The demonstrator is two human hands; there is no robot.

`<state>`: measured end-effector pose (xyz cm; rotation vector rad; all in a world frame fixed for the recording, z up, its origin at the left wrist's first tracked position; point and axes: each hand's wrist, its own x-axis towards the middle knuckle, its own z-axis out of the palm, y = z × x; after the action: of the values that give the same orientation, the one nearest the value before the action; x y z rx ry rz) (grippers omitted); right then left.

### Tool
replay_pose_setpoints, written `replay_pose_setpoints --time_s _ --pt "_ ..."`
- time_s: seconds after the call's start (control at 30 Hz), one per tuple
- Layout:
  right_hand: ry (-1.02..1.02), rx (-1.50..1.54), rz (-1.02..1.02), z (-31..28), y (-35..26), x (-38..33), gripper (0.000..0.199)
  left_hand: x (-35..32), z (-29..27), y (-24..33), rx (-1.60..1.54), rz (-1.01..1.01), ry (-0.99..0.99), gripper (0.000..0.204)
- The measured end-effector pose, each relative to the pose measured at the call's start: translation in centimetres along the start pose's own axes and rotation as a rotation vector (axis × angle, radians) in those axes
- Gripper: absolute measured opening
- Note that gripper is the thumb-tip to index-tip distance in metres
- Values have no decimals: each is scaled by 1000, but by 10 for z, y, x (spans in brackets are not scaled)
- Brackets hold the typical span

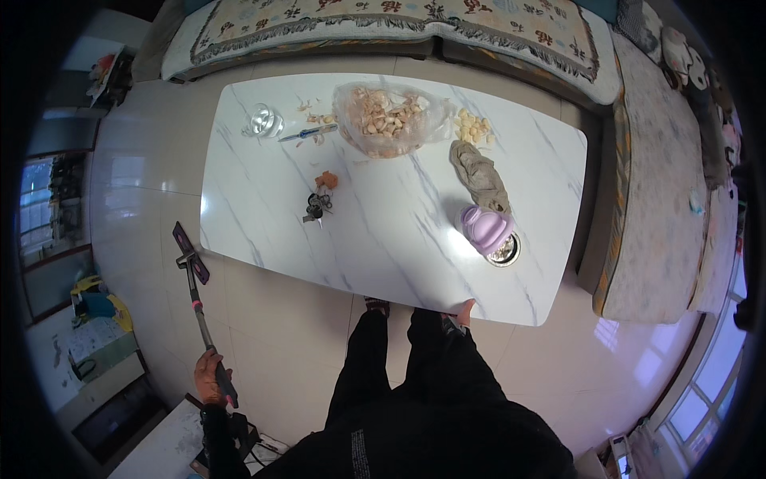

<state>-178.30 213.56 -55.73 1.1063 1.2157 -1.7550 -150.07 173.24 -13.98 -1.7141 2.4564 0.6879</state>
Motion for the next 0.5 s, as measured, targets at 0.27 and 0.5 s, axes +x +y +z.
replay_pose_setpoints --time_s 0.27,0.5 --pt "9 86 -112 -9 8 27 77 -20 6 -3 11 -23 -10 42" --pt "141 -103 88 -13 3 -7 48 -51 -16 -29 -28 83 62 42"
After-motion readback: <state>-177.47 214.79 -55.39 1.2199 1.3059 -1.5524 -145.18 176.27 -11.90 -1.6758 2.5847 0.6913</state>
